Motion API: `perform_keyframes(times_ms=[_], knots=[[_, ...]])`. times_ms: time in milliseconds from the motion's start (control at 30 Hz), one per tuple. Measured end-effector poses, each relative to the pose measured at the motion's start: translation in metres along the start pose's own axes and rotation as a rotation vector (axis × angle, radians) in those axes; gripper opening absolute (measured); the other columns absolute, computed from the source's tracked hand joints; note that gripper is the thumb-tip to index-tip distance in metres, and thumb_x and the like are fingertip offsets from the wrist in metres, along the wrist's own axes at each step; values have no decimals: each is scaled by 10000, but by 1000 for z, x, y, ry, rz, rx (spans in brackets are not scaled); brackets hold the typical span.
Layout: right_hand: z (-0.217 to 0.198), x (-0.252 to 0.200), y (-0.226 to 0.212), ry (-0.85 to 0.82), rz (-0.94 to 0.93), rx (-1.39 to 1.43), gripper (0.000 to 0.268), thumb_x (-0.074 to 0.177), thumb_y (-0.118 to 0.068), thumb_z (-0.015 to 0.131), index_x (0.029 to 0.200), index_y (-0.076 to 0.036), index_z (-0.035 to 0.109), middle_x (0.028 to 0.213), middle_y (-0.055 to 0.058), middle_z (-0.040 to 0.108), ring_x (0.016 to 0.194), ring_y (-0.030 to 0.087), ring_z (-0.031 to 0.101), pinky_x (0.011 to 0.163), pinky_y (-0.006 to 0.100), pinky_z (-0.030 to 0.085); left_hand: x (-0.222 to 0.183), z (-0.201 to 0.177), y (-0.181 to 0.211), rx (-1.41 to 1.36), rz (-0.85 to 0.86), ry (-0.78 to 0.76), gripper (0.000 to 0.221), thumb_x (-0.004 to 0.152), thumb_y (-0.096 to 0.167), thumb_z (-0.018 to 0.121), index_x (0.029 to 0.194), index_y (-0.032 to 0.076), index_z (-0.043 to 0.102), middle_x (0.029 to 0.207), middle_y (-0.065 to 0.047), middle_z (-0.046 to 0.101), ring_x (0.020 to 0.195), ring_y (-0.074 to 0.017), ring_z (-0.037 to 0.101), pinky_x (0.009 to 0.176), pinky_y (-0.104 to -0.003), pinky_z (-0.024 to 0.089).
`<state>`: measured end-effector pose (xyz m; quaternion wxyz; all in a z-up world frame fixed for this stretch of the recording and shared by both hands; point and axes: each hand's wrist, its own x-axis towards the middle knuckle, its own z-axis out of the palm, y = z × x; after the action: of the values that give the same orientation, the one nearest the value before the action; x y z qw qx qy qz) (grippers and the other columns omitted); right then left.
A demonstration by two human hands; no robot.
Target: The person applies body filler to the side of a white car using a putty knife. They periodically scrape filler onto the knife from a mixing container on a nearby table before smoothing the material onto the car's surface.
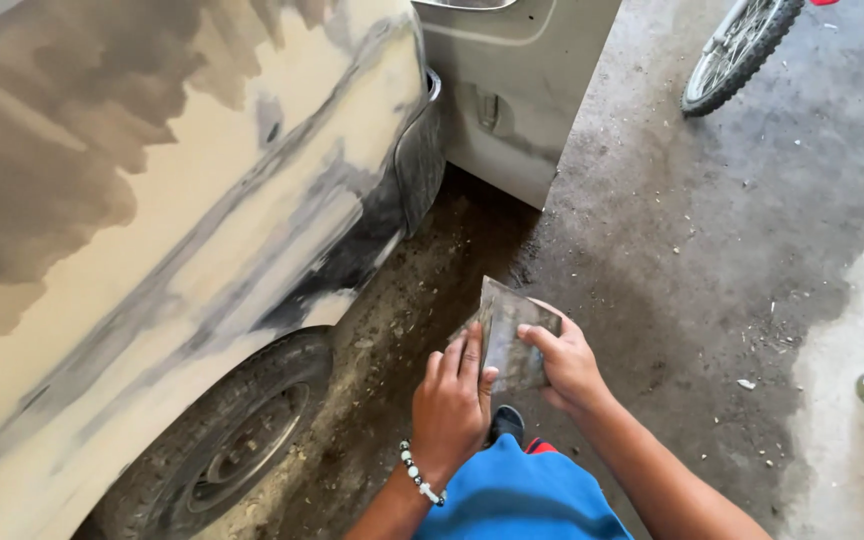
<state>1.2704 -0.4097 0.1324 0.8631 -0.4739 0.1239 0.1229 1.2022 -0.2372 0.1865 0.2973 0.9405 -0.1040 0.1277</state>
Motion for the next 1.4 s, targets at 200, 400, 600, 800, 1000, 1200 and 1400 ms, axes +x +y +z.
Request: perform_keyframes(times_ms=[200, 400, 600, 800, 1000, 1200, 1400], knots=[[-12, 49, -40, -53, 162, -6, 370, 868, -72, 644, 1235, -32, 620, 1000, 86, 720, 838, 202, 721, 726, 400, 619, 27, 6, 15, 143, 16, -69, 616, 1024, 334, 542, 1512, -26, 436, 1346, -192, 608, 1000, -349, 598, 779, -428, 568], [1, 106, -72, -159, 187, 70, 297, 888, -81, 628, 1182, -42, 627, 970, 75, 708, 823, 211, 710, 722, 406, 623, 35, -6, -4, 40, -95, -15, 567, 1062, 339, 474, 1506, -14, 471, 1296, -172, 650, 996, -324, 644, 779, -421, 578], [44, 137, -104, -194, -89, 87, 315, 915, -2, 611, 1225, -52, 612, 1008, 63, 711, 884, 201, 704, 772, 416, 612, 49, -9, -56, -773, -637, 291, 538, 1081, 406, 408, 1268, -16, 685, 1112, -177, 752, 940, -253, 715, 822, -372, 582], [74, 147, -83, -334, -256, 107, 356, 969, 73, 607, 1312, -20, 620, 1120, 67, 706, 1005, 181, 689, 888, 366, 574, 105, -4, -90, -1485, -784, 645, 466, 1031, 360, 511, 1200, -39, 681, 1134, -144, 736, 978, -222, 700, 857, -347, 566], [106, 142, -73, -544, -372, -258, 351, 994, 73, 581, 1339, 16, 603, 1230, 91, 667, 1157, 187, 625, 1001, 331, 490, 140, -10, -117, -1296, -768, 712, 473, 1045, 363, 521, 1227, -39, 691, 1148, -134, 737, 971, -190, 683, 841, -309, 544], [140, 160, -84, -689, -502, -559, 494, 845, 165, 481, 1304, 17, 590, 1372, 156, 595, 1335, 250, 556, 1133, 345, 409, 173, -17, -131, -1478, -792, 766, 461, 1048, 351, 498, 1209, -47, 665, 1127, -136, 737, 940, -215, 707, 817, -356, 579], [155, 195, -121, -939, -612, -780, 660, 689, 181, 421, 1299, -18, 571, 1421, 180, 580, 1407, 338, 540, 1203, 412, 382, 204, -6, -136, -1596, -698, 850, 460, 1065, 342, 497, 1204, -67, 654, 1148, -158, 728, 984, -241, 704, 862, -379, 585]])
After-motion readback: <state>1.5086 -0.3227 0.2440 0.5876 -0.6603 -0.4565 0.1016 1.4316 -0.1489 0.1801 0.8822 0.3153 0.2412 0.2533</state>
